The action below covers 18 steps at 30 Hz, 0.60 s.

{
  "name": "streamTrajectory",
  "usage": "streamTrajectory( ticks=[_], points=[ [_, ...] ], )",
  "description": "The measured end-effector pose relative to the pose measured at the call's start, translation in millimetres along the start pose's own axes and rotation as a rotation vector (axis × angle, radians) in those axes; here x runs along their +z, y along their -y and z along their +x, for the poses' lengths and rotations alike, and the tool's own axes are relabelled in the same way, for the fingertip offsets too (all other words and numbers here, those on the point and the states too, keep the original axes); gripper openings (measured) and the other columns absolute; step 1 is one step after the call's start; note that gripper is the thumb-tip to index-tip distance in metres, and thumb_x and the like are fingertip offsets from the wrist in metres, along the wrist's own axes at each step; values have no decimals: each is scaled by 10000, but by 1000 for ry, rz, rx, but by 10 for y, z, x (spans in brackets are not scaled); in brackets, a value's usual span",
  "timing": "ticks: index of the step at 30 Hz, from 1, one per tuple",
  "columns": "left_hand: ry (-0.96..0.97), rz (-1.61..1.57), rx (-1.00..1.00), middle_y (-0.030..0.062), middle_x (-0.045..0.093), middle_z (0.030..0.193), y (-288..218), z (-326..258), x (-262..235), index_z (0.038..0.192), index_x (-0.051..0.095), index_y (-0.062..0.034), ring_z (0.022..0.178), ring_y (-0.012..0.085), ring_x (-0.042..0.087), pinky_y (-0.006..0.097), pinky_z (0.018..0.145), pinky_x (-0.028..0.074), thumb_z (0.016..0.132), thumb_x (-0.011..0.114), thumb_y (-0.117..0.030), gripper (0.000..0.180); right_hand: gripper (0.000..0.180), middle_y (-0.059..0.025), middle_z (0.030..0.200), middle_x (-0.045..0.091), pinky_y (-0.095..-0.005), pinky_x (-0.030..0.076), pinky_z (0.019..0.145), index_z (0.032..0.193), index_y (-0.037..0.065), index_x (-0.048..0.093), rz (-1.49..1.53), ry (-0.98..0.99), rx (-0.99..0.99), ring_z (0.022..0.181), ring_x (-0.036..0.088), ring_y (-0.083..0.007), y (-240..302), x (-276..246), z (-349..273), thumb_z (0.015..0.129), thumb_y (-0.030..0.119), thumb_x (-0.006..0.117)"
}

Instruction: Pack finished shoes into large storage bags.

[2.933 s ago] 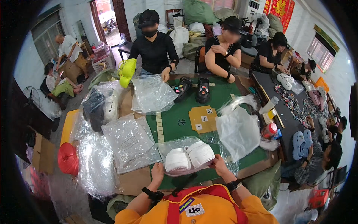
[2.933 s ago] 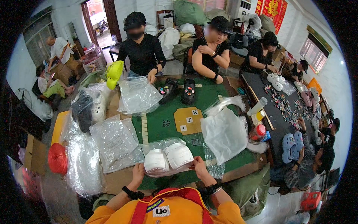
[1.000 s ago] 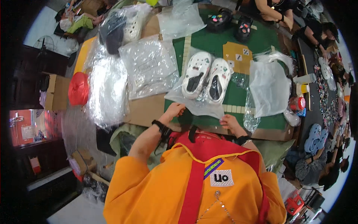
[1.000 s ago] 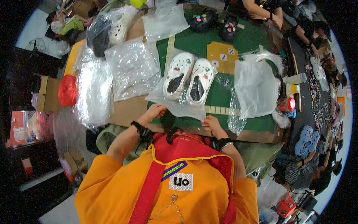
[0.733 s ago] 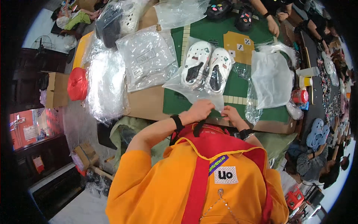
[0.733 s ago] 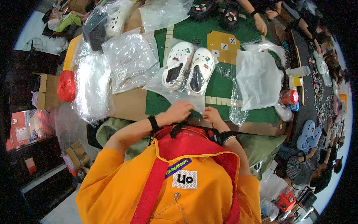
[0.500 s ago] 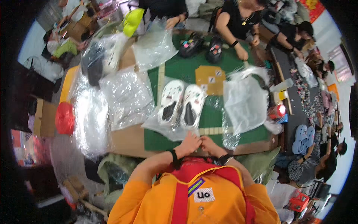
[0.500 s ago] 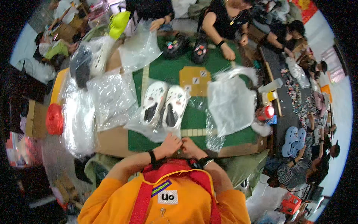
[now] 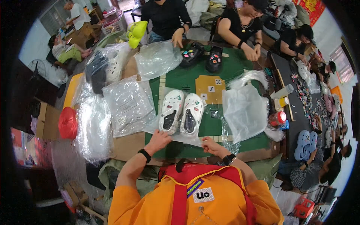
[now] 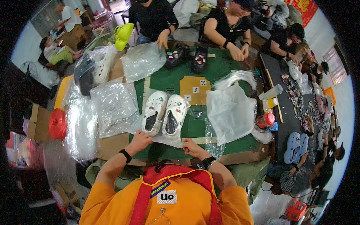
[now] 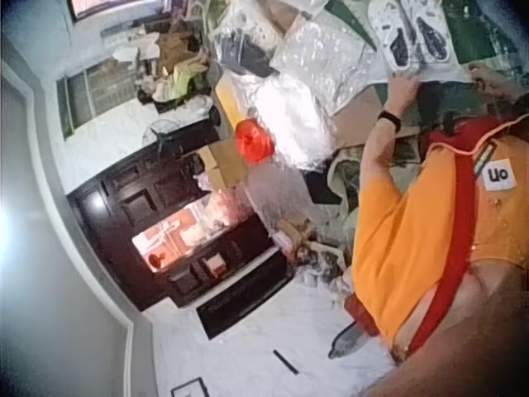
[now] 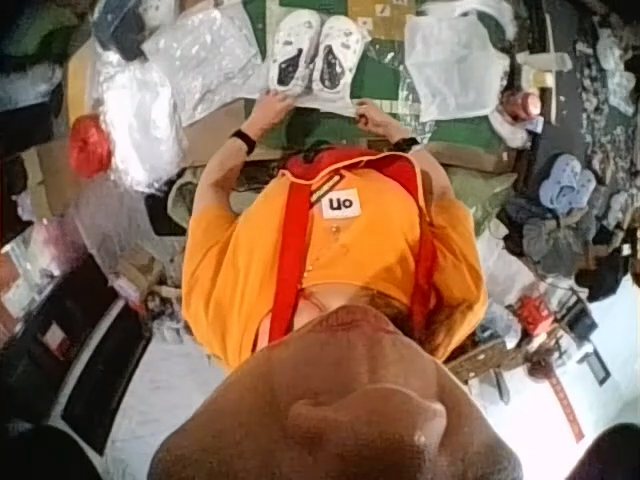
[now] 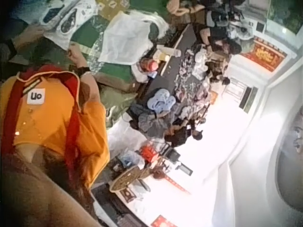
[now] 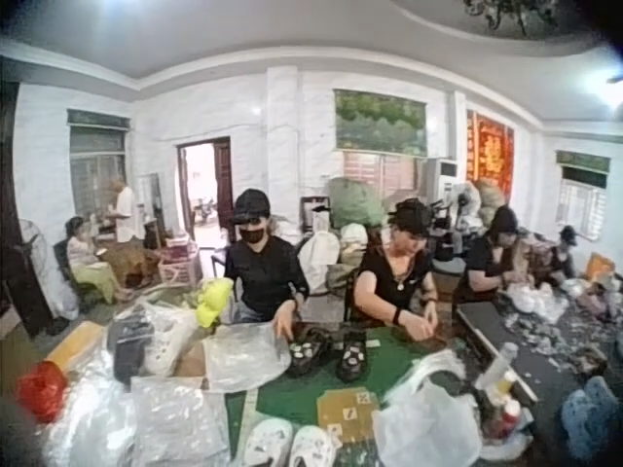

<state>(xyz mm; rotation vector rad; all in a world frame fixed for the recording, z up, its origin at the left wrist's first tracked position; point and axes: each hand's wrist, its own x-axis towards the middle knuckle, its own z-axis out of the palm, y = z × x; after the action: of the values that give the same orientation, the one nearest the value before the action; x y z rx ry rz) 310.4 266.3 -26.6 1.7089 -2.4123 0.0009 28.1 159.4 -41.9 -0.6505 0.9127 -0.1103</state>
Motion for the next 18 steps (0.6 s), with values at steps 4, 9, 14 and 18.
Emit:
streamTrajectory(
  ticks=[4,9,14,18],
  points=[
    [1,107,-206,30,499,695,378,-333,-44,738,534,-151,721,212,492,382,676,323,685,584,-273,142,360,-35,583,408,-267,339,453,1035,46,351,-22,-4,104,453,383,-103,96,64,-70,710,7,500],
    [-14,144,-408,35,506,782,333,-431,-189,753,546,-148,800,220,475,395,712,324,667,612,-264,158,289,-36,624,429,-263,364,469,993,44,382,-60,81,157,492,402,-111,46,-62,-27,729,21,496],
    [-408,-258,-1137,134,407,1121,-61,-348,45,1106,427,-117,1013,268,397,399,825,310,678,633,-269,499,239,-35,640,446,-251,360,482,969,72,387,-127,59,162,511,402,-99,69,-70,-8,750,41,476],
    [-357,-1567,-1760,162,315,1231,-363,-246,357,1220,280,-57,1034,262,403,430,828,331,660,567,-559,804,227,-16,645,444,-241,355,484,965,77,398,-204,114,139,512,390,-87,56,-74,40,755,66,482]
  ],
)
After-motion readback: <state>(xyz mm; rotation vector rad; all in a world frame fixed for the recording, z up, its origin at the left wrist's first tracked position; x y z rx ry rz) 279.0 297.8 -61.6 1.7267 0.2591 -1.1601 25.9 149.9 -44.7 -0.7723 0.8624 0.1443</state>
